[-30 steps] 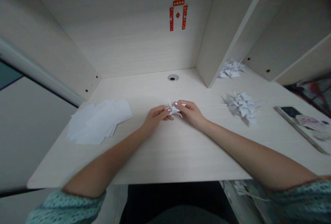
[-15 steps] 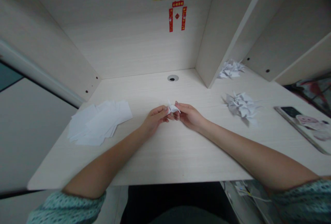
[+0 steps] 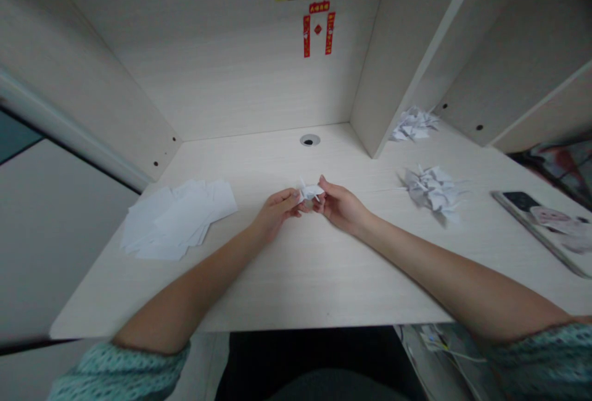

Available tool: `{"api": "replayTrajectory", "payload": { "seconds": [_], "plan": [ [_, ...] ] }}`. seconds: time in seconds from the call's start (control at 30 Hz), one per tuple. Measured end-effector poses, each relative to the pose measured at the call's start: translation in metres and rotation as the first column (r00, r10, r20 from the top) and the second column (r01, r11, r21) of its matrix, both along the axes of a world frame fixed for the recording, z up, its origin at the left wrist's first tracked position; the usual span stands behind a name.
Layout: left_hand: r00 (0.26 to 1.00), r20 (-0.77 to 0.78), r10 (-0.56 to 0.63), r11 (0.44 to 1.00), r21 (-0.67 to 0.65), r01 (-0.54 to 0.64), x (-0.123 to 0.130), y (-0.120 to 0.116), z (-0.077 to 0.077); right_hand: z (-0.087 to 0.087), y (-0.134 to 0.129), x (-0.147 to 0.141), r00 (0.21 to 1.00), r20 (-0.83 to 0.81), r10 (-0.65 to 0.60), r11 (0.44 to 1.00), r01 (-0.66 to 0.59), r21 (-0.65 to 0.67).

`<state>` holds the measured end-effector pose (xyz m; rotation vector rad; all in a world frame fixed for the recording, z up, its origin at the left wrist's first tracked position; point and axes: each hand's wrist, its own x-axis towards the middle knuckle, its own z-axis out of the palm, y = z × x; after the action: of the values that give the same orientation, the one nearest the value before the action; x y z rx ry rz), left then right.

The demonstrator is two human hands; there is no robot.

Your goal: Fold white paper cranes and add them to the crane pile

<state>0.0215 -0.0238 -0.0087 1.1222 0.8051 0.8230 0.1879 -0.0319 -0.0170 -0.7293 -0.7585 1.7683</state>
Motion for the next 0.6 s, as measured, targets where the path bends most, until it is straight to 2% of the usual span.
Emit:
{"api": "replayTrajectory", "payload": {
  "seconds": [0.1,0.2,0.6],
  "plan": [
    [1.0,0.022,-0.006,1.0,-0.016,0.007,-0.0001,0.0002,0.0,0.0008,-0.0001,-0.0011,0.994,-0.092,0.061,0.998,-0.063,-0.021],
    [0.999,0.037,-0.014,1.0,-0.025,0.015,-0.0003,0.0004,-0.0001,0.0009,0.0003,-0.001,0.989,-0.119,0.089,0.996,-0.092,-0.017],
    [0.993,0.113,-0.017,0.997,-0.076,0.026,-0.0032,0.0033,-0.0015,0.0011,0.0002,0.0012,0.995,-0.057,0.076,0.997,-0.075,0.012]
  ]
}}
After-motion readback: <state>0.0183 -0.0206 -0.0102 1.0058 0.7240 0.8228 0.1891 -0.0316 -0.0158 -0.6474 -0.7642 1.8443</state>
